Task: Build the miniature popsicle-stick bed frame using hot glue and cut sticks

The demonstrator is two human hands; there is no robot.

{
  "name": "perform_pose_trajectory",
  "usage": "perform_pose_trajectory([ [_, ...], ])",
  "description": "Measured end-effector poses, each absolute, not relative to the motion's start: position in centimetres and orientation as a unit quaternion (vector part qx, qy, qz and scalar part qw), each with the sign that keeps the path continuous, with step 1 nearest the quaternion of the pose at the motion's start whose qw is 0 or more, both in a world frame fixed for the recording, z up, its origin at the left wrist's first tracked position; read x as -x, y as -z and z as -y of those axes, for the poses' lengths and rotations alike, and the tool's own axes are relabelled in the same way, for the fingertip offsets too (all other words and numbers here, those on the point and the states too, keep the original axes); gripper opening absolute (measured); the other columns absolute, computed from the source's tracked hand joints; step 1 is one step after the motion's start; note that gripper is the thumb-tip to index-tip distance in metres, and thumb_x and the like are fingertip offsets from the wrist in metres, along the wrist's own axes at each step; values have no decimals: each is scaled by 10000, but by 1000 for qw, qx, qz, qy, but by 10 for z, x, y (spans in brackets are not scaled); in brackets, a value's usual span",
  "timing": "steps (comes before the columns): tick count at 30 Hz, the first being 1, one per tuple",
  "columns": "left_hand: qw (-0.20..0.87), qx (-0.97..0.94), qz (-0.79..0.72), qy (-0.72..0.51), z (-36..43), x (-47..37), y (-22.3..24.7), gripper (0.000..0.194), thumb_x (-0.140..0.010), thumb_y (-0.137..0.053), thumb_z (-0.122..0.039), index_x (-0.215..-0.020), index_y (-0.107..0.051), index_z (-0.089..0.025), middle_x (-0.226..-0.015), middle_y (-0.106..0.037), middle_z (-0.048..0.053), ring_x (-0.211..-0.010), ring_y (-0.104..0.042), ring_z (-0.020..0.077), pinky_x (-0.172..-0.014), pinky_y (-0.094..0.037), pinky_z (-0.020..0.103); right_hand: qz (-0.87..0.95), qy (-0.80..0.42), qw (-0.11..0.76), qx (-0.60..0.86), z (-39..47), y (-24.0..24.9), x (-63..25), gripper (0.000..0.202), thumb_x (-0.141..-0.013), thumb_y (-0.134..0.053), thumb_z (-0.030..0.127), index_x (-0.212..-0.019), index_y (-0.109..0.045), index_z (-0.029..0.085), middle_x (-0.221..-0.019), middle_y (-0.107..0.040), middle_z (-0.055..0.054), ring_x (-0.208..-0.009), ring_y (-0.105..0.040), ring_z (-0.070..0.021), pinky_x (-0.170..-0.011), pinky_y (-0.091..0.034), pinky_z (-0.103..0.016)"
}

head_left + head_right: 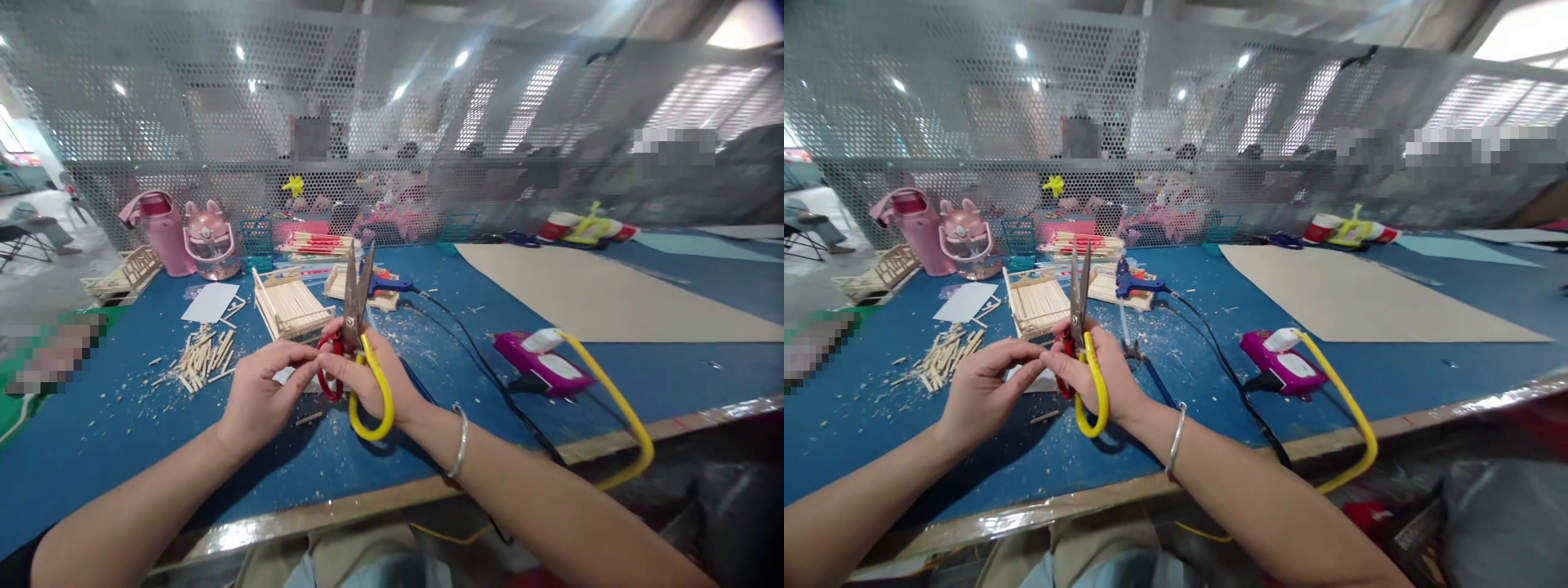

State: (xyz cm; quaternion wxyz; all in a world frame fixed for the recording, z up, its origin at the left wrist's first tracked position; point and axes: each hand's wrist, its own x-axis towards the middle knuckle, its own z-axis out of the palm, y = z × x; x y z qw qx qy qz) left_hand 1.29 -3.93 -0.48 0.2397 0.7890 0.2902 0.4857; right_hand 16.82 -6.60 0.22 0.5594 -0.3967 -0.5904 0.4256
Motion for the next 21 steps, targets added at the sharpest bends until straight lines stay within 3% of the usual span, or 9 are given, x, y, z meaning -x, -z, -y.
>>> perform_pose_trajectory([
  [5,251,-795,-275,-479,39,-13,5,102,-814,-595,-221,-816,-693,-192,-750,-691,39,-681,-601,138,-651,-467,239,540,-489,578,367,64,-2,-170,373,-683,-703,352,-939,-466,220,-699,-542,48,-550,-512,-82,-509,-443,-230],
  [12,368,-714,-276,-528,37,-16,8,66,-735,-684,-222,-784,-725,-205,-747,-679,33,-689,-601,139,-639,-481,238,514,-535,573,346,65,-4,-168,378,-643,-735,292,-931,-501,226,-702,-549,55,-585,-537,-80,-568,-462,-230],
  [21,394,-707,-263,-525,41,-17,5,72,-758,-656,-199,-777,-726,-201,-760,-663,30,-727,-592,137,-673,-476,236,507,-548,567,348,65,-3,-166,425,-627,-745,348,-935,-478,230,-692,-542,54,-552,-518,-87,-504,-428,-229],
])
